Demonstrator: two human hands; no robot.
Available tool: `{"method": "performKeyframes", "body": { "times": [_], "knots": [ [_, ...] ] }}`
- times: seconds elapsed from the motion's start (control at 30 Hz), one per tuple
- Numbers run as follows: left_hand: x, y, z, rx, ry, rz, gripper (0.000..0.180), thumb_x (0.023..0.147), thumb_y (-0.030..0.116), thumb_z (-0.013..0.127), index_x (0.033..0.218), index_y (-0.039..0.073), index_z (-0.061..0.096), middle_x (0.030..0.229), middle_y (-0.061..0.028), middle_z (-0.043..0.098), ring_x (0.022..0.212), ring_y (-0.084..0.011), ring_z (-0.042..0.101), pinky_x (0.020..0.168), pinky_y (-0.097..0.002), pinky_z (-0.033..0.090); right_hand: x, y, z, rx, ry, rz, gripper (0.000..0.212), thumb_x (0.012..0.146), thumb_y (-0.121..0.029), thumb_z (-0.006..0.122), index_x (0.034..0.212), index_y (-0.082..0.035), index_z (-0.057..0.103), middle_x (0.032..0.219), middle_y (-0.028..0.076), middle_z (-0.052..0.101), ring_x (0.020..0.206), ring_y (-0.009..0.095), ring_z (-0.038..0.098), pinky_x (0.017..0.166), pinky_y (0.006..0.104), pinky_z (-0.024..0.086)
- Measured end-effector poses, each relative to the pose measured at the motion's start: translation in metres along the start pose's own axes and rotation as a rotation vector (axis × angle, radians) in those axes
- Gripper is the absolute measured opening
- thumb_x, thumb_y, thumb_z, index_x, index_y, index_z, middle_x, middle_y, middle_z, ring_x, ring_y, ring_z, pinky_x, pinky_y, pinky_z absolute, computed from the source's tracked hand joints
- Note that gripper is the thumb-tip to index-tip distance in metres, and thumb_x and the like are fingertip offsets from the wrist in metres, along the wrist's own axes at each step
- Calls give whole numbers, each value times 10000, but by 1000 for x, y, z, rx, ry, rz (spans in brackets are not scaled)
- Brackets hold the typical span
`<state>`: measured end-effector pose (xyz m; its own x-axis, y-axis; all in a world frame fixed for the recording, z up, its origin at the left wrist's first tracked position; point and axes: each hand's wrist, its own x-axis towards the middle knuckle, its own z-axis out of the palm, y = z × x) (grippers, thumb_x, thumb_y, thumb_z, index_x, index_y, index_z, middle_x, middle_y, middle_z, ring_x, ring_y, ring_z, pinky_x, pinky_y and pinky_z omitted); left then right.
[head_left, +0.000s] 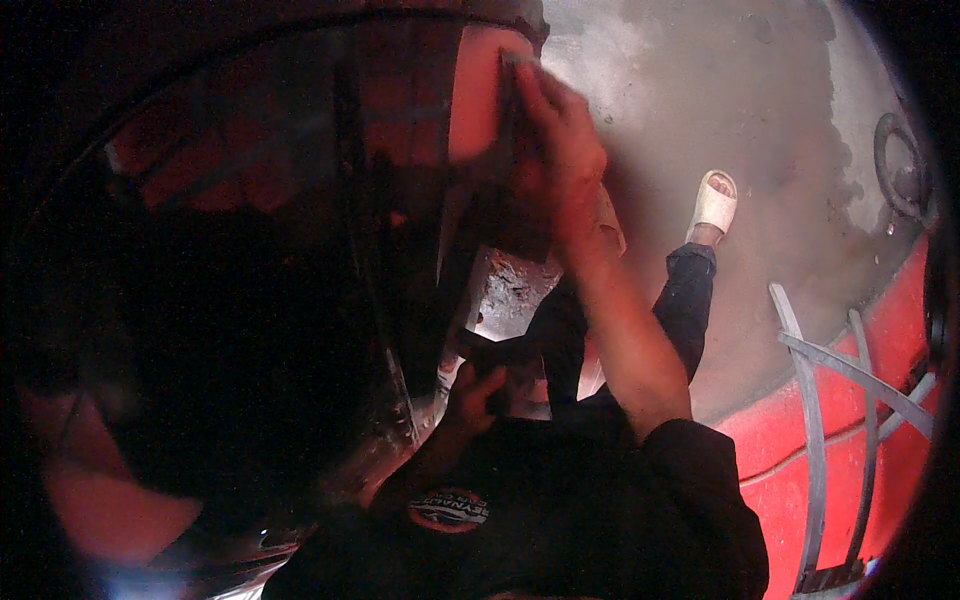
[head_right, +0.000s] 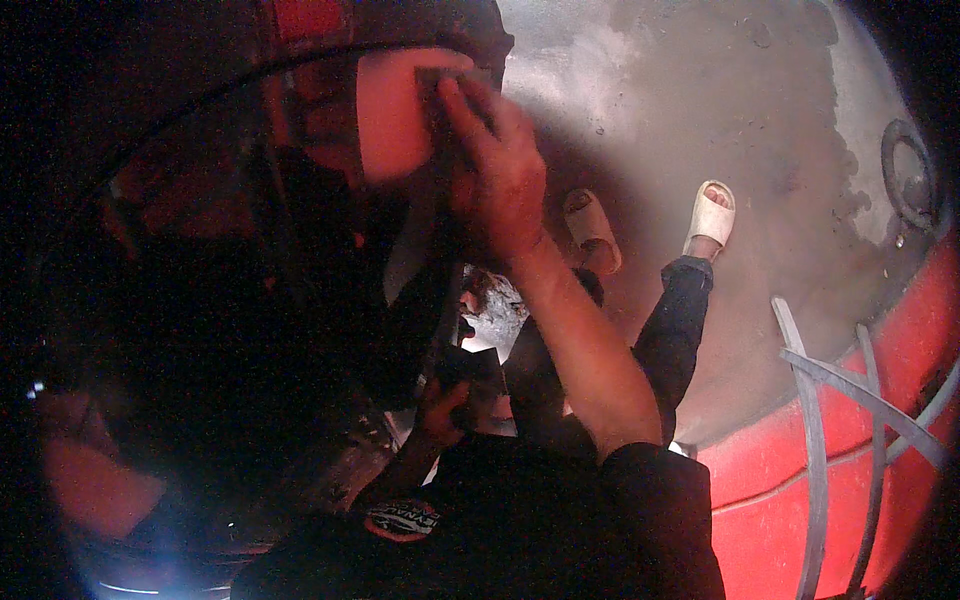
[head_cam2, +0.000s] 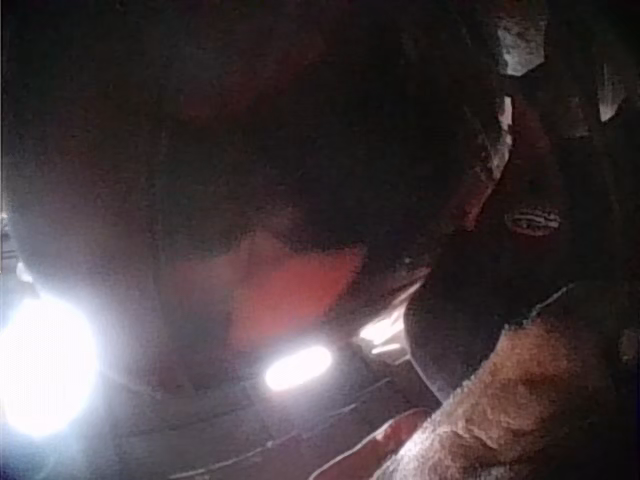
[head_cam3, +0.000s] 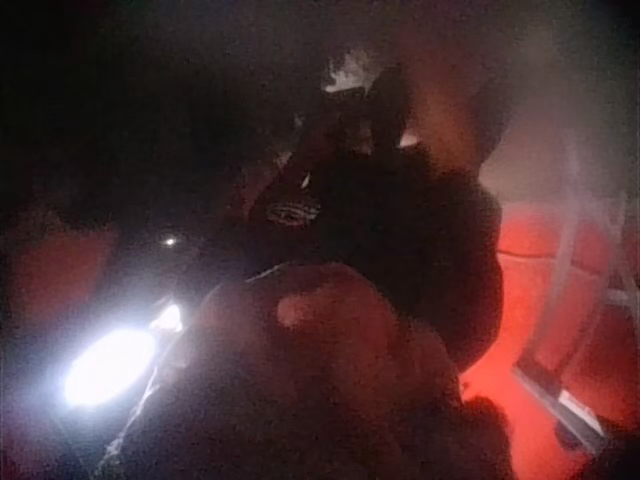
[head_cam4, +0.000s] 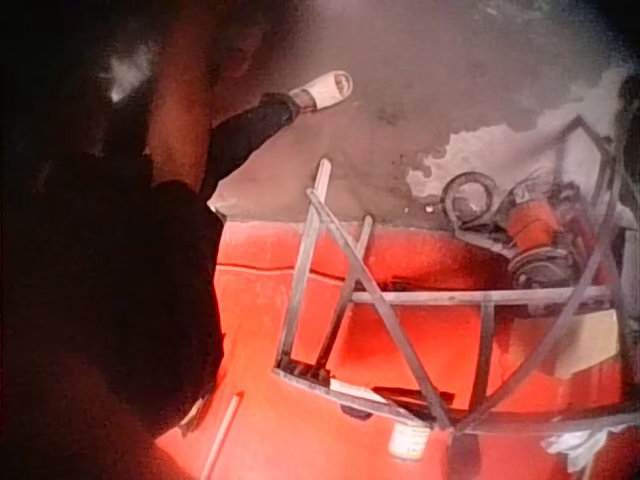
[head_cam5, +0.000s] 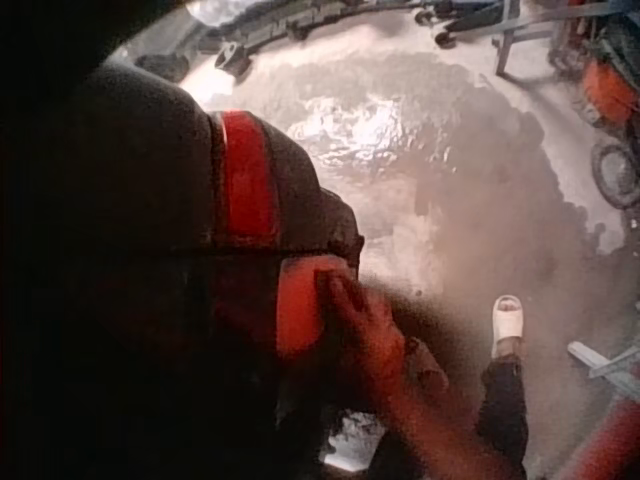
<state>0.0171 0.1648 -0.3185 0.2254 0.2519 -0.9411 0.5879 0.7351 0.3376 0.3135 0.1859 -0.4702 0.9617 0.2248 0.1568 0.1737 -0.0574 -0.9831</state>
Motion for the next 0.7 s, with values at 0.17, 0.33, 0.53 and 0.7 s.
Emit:
{"method": "performKeyframes", "body": {
  "times": [0.17, 0.33, 0.53, 0.7],
  "knots": [
    [8, -11, -10, -186, -42, -49, 314, 978, 88, 596, 1290, 53, 579, 1140, -79, 679, 982, -193, 680, 843, -365, 575, -56, -26, -5, 72, -73, 67, 649, 771, 32, 651, 1381, -187, 621, 1368, 161, 598, 1236, 347, 593, 1035, 411, 494],
    [4, -5, -7, -137, 28, -65, 314, 983, 88, 582, 1296, 66, 578, 1153, -72, 674, 1003, -184, 673, 844, -361, 571, -67, -19, -31, 32, -167, 31, 555, 819, 42, 644, 1344, -139, 641, 1322, 159, 630, 1211, 348, 613, 984, 412, 522],
    [11, -12, -16, -259, -115, -57, 445, 1007, 56, 517, 1441, 131, 452, 1276, -124, 630, 1070, -280, 676, 851, -461, 595, -7, 13, -25, -4, 55, 122, 461, 852, 58, 604, 1296, -56, 649, 1179, 184, 688, 1081, 361, 674, 929, 416, 538],
    [4, -7, 1, -151, 0, -18, 428, 1002, 38, 512, 1423, 109, 473, 1263, -114, 637, 1089, -264, 670, 918, -416, 572, 3, 25, -7, 37, 101, 160, 464, 844, 55, 588, 1293, -47, 646, 1154, 187, 695, 1059, 367, 681, 918, 412, 540]
  ]
}}
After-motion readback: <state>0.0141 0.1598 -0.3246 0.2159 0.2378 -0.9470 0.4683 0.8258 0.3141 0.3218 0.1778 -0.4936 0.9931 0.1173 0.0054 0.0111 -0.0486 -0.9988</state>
